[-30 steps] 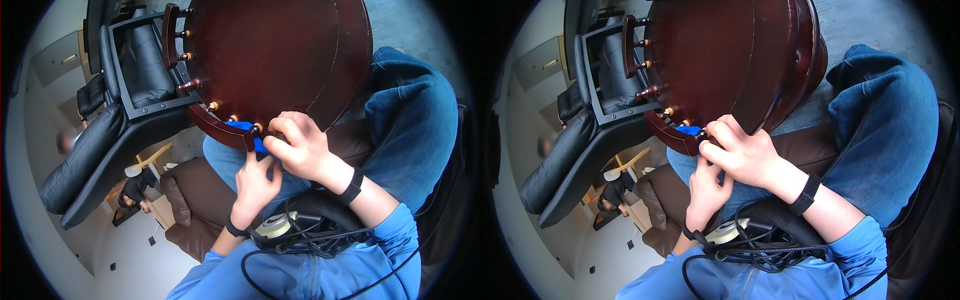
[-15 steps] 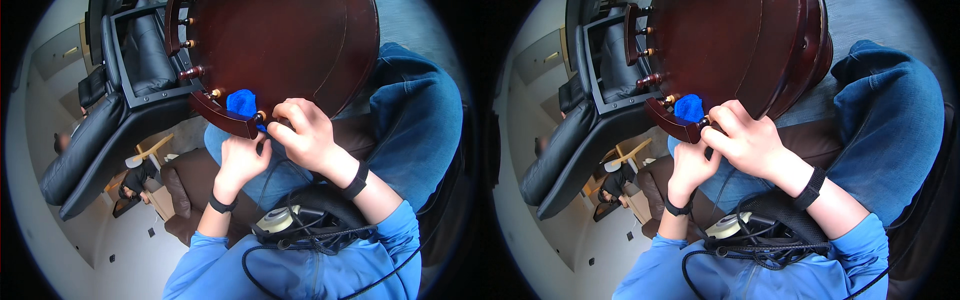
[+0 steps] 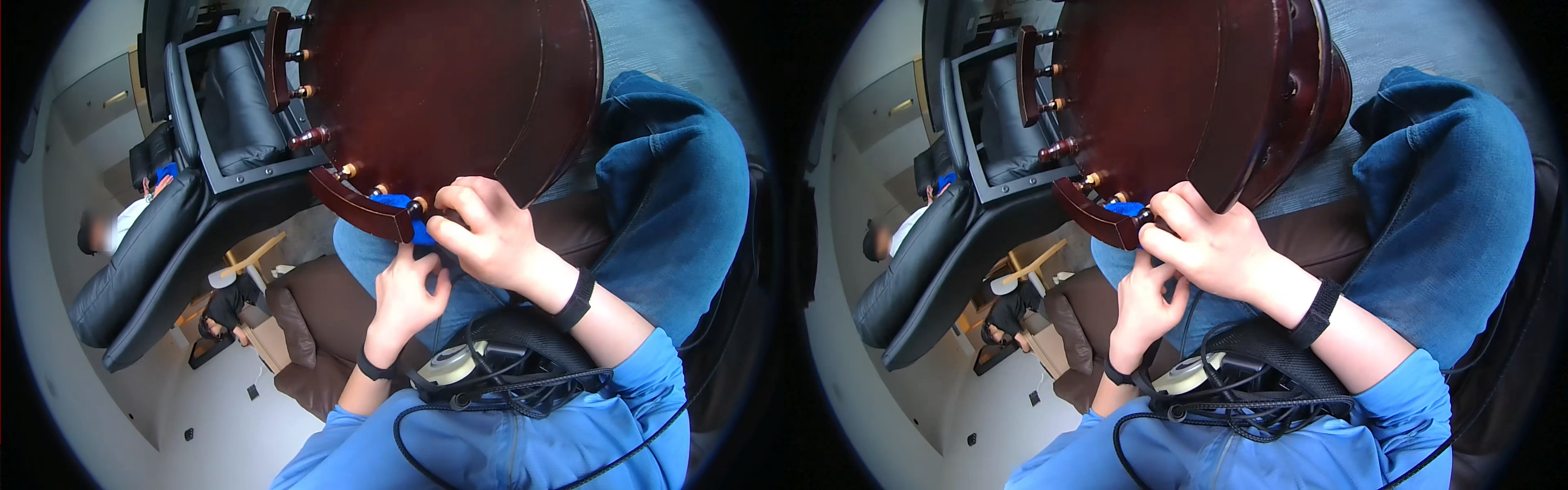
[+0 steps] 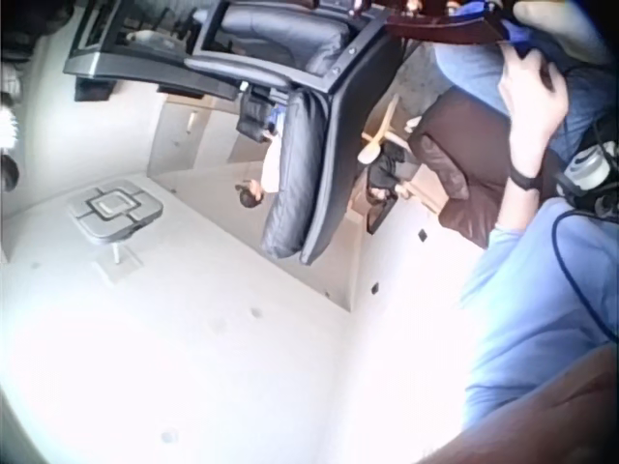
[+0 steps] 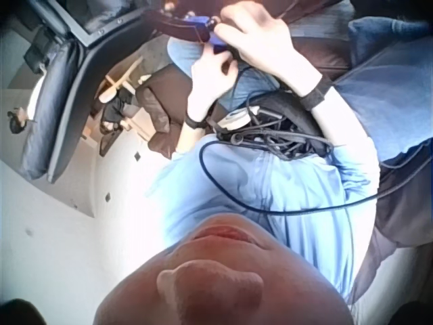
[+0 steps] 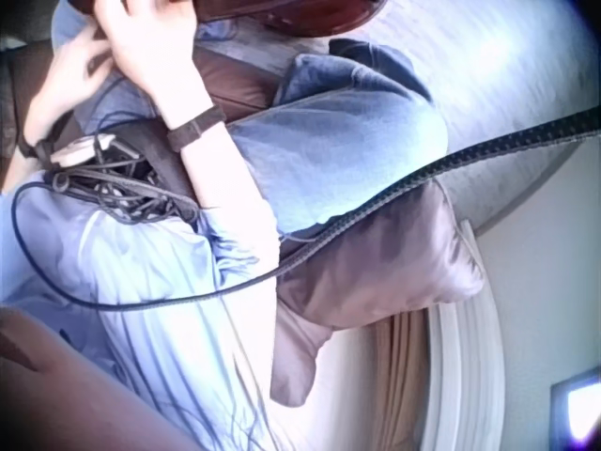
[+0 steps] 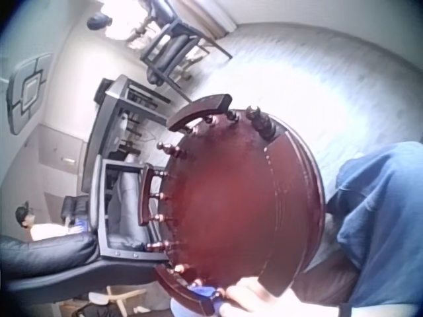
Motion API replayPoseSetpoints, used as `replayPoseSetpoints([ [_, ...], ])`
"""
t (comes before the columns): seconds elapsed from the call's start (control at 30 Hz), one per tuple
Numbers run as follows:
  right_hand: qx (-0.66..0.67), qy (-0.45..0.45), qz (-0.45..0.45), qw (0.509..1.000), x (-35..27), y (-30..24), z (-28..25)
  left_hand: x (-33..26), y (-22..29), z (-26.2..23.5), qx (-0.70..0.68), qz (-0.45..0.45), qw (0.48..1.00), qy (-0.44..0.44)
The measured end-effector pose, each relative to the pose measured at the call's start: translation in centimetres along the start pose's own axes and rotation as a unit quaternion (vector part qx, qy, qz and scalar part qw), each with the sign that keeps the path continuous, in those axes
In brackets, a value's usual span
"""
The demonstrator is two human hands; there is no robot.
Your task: Cleaning and wiping down a wooden circular tray or small table top using a blue cloth.
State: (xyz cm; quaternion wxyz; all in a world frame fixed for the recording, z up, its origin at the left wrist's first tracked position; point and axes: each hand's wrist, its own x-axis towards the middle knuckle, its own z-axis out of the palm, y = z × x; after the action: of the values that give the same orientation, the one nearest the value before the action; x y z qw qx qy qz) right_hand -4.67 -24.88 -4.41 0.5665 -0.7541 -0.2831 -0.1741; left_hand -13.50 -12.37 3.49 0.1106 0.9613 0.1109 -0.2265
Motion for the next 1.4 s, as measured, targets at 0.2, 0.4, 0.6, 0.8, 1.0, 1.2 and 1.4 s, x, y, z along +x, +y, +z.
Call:
replayPoseSetpoints([
  [0.2, -0.015, -0.025, 0.005, 1.000, 0.5, -0.6, -1.0, 2.9, -0.2, -0.4, 0.104, 0.041, 0.989, 0.101],
  [0.4, -0.003, -0.050, 0.003, 0.999, 0.3, -0.5, -1.0, 1.5, -1.2, 1.7, -0.073, 0.067, 0.970, 0.222],
  [0.6, -0.003, -0.085, 0.006, 0.996, 1.5, -1.1, -2.0, 1.4, -1.3, 1.3, -0.212, 0.090, 0.915, 0.332],
  [0.8, 0.024, -0.166, -0.038, 0.985, 1.7, -5.4, -4.7, -4.0, -0.2, -2.4, -0.362, 0.129, 0.885, 0.263],
  [1.0, 0.268, -0.171, 0.147, 0.937, 2.3, -8.6, -8.3, -4.5, 2.7, -7.3, -0.480, 0.321, 0.807, 0.126],
  [1.2, 0.379, 0.101, 0.324, 0.861, 5.7, -4.2, -13.1, 0.0, -1.3, -8.0, -0.539, 0.130, 0.703, 0.446],
  [1.4, 0.163, 0.092, 0.271, 0.944, 11.8, 6.0, -14.9, 8.6, -4.5, 1.5, -0.397, -0.030, 0.758, 0.517],
])
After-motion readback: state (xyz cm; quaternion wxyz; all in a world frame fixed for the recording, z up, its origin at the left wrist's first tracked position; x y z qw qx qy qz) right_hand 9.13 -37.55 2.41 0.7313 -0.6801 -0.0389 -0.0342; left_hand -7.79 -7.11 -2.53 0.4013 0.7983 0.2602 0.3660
